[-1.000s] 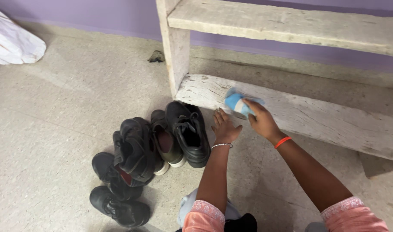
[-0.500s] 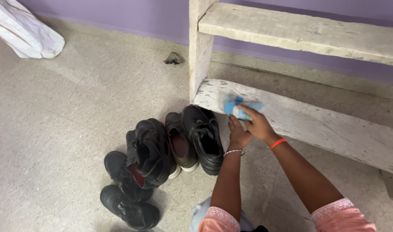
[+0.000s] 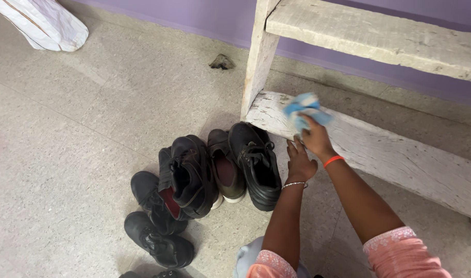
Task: The person wipes the bottom shelf of a wooden shoe rack with a blue cloth. They then move to the middle shelf and continue wiping the surface with the same cloth.
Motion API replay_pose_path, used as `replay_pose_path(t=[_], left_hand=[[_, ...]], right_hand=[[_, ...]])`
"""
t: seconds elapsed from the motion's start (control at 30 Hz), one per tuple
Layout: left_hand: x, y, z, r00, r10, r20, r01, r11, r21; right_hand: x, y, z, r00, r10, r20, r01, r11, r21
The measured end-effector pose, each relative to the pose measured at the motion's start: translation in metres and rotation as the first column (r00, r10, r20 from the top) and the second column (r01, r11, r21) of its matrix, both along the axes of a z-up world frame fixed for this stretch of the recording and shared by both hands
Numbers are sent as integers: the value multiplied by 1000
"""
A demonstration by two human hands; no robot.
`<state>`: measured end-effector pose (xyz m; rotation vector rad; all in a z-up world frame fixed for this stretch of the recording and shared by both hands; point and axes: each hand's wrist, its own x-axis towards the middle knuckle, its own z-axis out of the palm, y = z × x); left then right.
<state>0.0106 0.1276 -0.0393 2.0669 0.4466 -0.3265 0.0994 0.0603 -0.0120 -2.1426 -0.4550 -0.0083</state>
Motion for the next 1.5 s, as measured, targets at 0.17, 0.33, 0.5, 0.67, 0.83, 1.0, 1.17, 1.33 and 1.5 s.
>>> replay_pose_path(t=[0.17, 0.33, 0.5, 0.67, 0.83, 1.0, 1.17, 1.33, 1.5], left_hand=[[-2, 0, 2, 1000, 3, 20, -3, 1000, -17], [-2, -1, 9, 1000, 13, -9, -13, 1000, -8], [-1, -4, -12, 996, -71, -60, 70, 997, -20], [7, -13, -39, 962, -261, 77, 230, 931, 283], [-3, -21, -16, 982, -162, -98, 169, 984, 64], [-9, -44, 19, 972, -192, -139, 209, 970, 124], [-8, -70, 30, 974, -211, -87, 226, 950, 218], [-8, -100, 38, 958, -271, -89, 285, 930, 231], [-14, -131, 52, 916, -401, -27, 394, 881, 262]], right_hand=[[15, 17, 4, 998, -24, 55, 15, 986, 165], [31, 28, -6, 986, -169, 2, 169, 984, -53], [6, 61, 0, 971, 182, -156, -183, 983, 6], [-13, 59, 29, 855, 501, -134, -509, 860, -37], [-9, 5, 45, 956, 173, -238, -178, 984, 2], [-15, -92, 43, 986, -134, 99, 136, 991, -6], [-40, -169, 31, 957, -255, 140, 282, 932, -229], [-66, -177, 34, 981, -82, -177, 39, 972, -231], [-72, -218, 72, 994, -26, -107, -8, 952, -305]])
